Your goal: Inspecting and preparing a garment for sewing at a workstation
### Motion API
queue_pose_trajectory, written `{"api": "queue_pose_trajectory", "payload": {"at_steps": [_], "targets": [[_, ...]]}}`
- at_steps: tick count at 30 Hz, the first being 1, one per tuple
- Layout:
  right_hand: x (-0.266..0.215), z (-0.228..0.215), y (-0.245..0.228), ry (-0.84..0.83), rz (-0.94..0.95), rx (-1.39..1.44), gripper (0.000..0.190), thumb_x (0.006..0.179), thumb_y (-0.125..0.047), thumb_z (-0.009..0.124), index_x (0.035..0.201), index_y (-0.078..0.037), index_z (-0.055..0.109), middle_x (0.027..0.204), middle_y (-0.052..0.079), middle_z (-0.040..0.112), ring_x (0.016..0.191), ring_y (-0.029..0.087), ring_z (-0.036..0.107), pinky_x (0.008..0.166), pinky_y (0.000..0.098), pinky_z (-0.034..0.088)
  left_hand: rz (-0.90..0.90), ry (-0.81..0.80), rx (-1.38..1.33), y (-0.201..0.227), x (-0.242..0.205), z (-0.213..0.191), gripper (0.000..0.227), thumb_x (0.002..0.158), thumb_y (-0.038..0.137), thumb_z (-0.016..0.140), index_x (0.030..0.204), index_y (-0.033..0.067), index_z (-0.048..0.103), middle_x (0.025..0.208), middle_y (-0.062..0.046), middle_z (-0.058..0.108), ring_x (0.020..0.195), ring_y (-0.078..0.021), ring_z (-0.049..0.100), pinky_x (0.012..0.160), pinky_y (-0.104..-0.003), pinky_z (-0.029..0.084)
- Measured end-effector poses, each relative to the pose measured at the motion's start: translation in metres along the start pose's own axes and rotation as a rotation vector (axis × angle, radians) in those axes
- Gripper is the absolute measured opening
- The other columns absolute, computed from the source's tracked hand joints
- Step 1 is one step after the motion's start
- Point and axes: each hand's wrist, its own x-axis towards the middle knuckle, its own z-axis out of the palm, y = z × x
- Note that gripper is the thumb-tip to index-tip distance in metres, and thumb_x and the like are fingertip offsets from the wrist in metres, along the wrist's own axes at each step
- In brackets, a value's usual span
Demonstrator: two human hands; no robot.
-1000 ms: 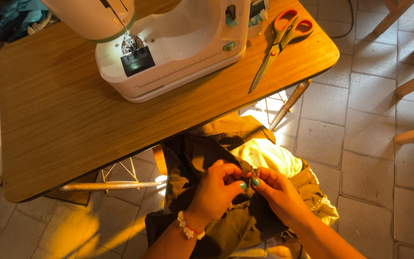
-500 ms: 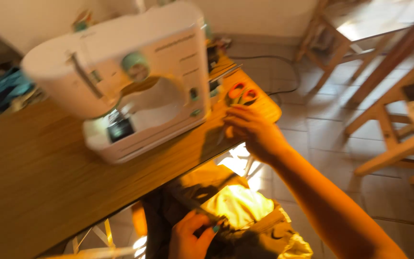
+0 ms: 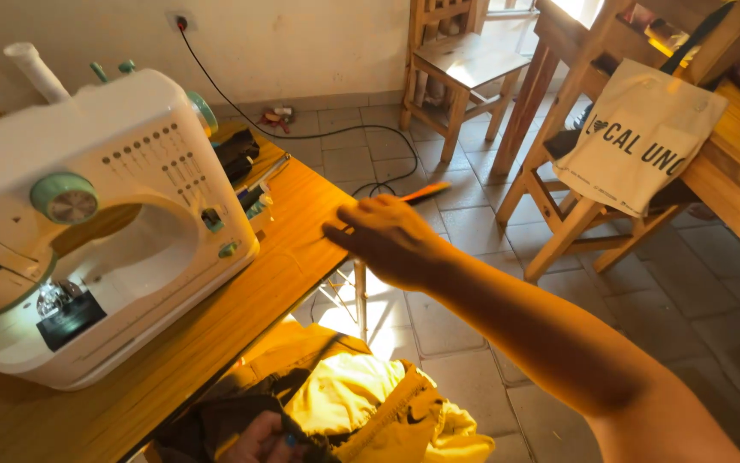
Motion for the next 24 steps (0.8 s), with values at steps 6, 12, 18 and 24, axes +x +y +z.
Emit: {"api": "queue_pose_trajectory", "payload": {"at_steps": [6, 12, 18, 24], "targets": [[-0.044, -0.077, -0.092, -0.444, 0.564, 0.754, 0.033, 0.096, -0.036, 0.062, 0.124, -0.026, 0.075, 0.063, 0.007, 0.07, 0.055, 0.023, 0.066, 0.06, 0.0352, 0.049, -0.096, 0.112, 0.62, 0.179, -0.043, 0.073, 0.009, 0.082, 0.02, 0.068, 0.082, 0.0189, 0.077, 0.06, 0.001, 0.082, 0.055, -0.0072, 0.074, 0.053, -0.025, 0.059], [-0.054, -0.059, -0.152, -0.997, 0.677, 1.022, 0.014, 0.089, -0.015, 0.061, 0.086, -0.021, 0.074, 0.069, -0.006, 0.073, 0.062, 0.005, 0.075, 0.064, 0.0228, 0.059, -0.087, 0.002, 0.35, 0.205, -0.054, 0.074, 0.01, 0.093, 0.013, 0.061, 0.091, 0.0132, 0.071, 0.072, -0.007, 0.079, 0.057, -0.0145, 0.076, 0.049, -0.024, 0.058], [-0.044, -0.025, -0.158, -1.065, 0.567, 0.7, 0.01, 0.089, -0.03, 0.063, 0.086, -0.028, 0.072, 0.06, -0.007, 0.075, 0.058, 0.014, 0.07, 0.065, 0.0305, 0.051, -0.178, 0.016, 0.385, 0.21, -0.057, 0.07, 0.014, 0.097, 0.018, 0.059, 0.1, 0.0158, 0.072, 0.072, -0.008, 0.074, 0.058, -0.012, 0.071, 0.051, -0.024, 0.058], [-0.03, -0.03, -0.165, -1.246, 0.516, 0.787, 0.012, 0.094, -0.026, 0.06, 0.085, -0.026, 0.068, 0.065, -0.009, 0.076, 0.054, 0.005, 0.076, 0.066, 0.0252, 0.054, -0.001, -0.031, 0.409, 0.208, -0.055, 0.07, 0.013, 0.096, 0.012, 0.057, 0.088, 0.0101, 0.066, 0.063, -0.006, 0.069, 0.058, -0.0131, 0.075, 0.051, -0.025, 0.062]]}}
